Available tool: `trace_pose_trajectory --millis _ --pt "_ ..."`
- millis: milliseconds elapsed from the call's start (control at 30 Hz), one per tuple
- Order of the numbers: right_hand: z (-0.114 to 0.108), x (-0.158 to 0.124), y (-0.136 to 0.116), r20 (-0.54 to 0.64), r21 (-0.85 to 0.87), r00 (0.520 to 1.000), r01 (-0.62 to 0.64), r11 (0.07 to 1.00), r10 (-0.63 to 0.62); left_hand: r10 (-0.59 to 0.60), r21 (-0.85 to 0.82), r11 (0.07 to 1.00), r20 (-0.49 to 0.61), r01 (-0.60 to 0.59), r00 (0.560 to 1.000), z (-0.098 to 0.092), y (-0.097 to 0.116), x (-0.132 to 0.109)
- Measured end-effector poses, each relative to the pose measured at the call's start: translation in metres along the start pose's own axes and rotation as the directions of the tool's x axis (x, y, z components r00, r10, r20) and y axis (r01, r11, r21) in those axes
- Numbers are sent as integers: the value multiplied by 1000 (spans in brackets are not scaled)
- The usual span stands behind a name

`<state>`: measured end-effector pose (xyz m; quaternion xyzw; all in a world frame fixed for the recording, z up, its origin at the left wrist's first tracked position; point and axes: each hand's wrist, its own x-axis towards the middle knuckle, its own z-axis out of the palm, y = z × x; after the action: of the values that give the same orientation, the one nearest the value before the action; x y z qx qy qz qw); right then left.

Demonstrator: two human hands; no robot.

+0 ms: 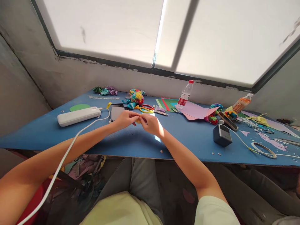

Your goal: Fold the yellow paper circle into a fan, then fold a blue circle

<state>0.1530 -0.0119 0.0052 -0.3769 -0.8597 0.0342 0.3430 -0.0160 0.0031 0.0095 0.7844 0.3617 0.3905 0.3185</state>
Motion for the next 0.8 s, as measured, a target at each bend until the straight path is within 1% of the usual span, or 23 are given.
trace_pose_trajectory --millis 100,167,233,300,400,433,500,567,600,633,667,700,733,767,800 --pt "0 0 2 -39 -7 999 -4 1000 4 -46 -159 985 99 62 994 -1 0 2" --pt "-1 1 3 -66 3 998 -2 1000 2 -81 -284 950 168 126 983 -1 1 2" --pt "-2 1 4 -77 16 997 2 1000 -1 -115 -369 912 196 182 974 0 1 1" --pt "-3 1 4 -63 30 998 11 999 -10 -156 -399 890 187 221 970 1 1 1" --pt "-3 1 2 -11 59 1000 20 998 -20 -224 -431 860 164 274 961 0 1 1" --pt "-3 1 1 -8 63 1000 15 998 -14 -238 -440 853 152 282 959 -1 2 1" --pt "-1 0 0 -38 49 999 -8 999 9 -253 -463 842 118 278 960 -3 2 2" --pt "0 1 0 -108 29 992 -58 998 61 -265 -495 827 72 265 961 -5 1 3" --pt "1 1 0 -129 46 986 -103 994 108 -269 -512 820 46 254 962 -6 0 4" --pt "1 1 1 -116 99 978 -163 982 174 -271 -529 814 19 240 962 -7 -1 5" --pt "2 2 2 -67 189 964 -239 952 256 -270 -543 810 -6 223 963 -7 -2 7" --pt "2 3 3 11 301 942 -323 897 336 -265 -554 806 -28 206 964 -8 -4 8" --pt "2 4 4 102 415 912 -401 817 397 -257 -563 805 -44 189 965 -8 -5 9" --pt "3 5 4 187 515 884 -460 723 429 -247 -569 804 -53 174 968 -8 -6 9" --pt "3 6 5 245 597 865 -490 635 438 -235 -573 803 -54 163 970 -8 -8 10"
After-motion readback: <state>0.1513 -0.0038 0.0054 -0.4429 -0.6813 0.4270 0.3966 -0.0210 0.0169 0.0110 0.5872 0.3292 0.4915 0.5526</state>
